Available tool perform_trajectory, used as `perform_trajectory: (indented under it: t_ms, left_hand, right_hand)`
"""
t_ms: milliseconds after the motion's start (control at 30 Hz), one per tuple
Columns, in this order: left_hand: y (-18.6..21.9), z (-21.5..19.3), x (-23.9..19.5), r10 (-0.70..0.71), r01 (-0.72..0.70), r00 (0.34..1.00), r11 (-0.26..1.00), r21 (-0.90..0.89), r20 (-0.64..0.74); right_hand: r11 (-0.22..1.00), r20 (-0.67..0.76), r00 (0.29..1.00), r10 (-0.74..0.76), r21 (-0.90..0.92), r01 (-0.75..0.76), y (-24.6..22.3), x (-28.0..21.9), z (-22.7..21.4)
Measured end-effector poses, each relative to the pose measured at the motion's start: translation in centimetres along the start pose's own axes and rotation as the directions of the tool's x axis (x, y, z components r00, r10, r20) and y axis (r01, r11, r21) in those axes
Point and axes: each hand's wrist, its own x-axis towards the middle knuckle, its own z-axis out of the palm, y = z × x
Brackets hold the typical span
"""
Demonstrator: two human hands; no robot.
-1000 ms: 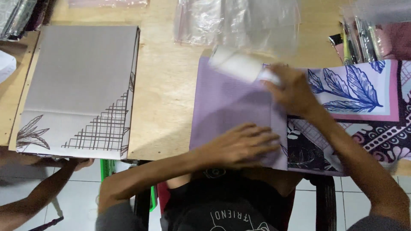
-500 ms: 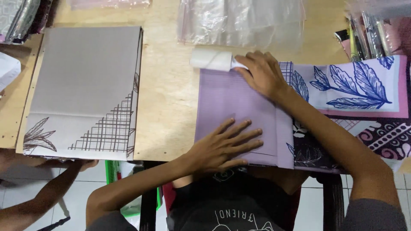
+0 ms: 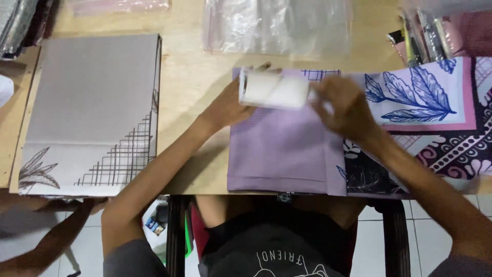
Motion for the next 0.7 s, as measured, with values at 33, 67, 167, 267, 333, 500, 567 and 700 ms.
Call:
perform_trajectory:
  t_ms: [33,67,167,267,333,500,567,700]
  left_hand:
    - [-0.4,0.2,0.6,-0.024,0.020,0.999,0.990,0.142,0.029]
    - [-1.2,0.9,0.5,-0.023,0.019,0.999,0.991,0.134,0.030]
    - [-2.7,2.2,0.1,0.037,-0.037,0.999,0.999,0.002,0.041]
    - [-2.5,2.1,-0.2,-0.005,0.006,0.997,1.000,-0.016,0.075]
    - [-2.6,2.1,-0.1,-0.021,0.021,0.996,1.000,0.001,0.085]
    - [-2.1,1.3,-0.1,-0.073,0.076,0.992,0.997,-0.026,0.098]
    - [-1.5,0.9,-0.5,-0.101,0.103,0.991,0.995,-0.020,0.087]
    - [0.1,0.1,-2.3,-0.415,0.417,0.909,0.905,0.089,-0.034]
  right_hand:
    - [0.995,0.013,0.998,-0.061,-0.083,0.062,-0.7,-1.2,0.0]
    - [0.995,0.020,0.998,-0.057,-0.084,0.058,-2.4,-1.7,-0.2]
    - [0.987,0.098,0.988,-0.123,-0.088,0.132,-6.6,-3.2,-0.6]
    - [0.995,0.211,0.974,-0.087,0.067,0.075,-9.1,-5.4,-0.7]
    - [0.990,0.219,0.970,-0.109,0.112,0.086,-10.1,-7.1,-0.8]
    - [0.968,0.207,0.960,-0.188,0.203,0.146,-9.7,-7.7,-2.5]
    - [0.968,0.172,0.968,-0.184,0.203,0.148,-8.4,-7.8,-2.7]
    - [0.936,0.184,0.958,0.219,0.237,-0.259,-4.4,-5.7,-3.3]
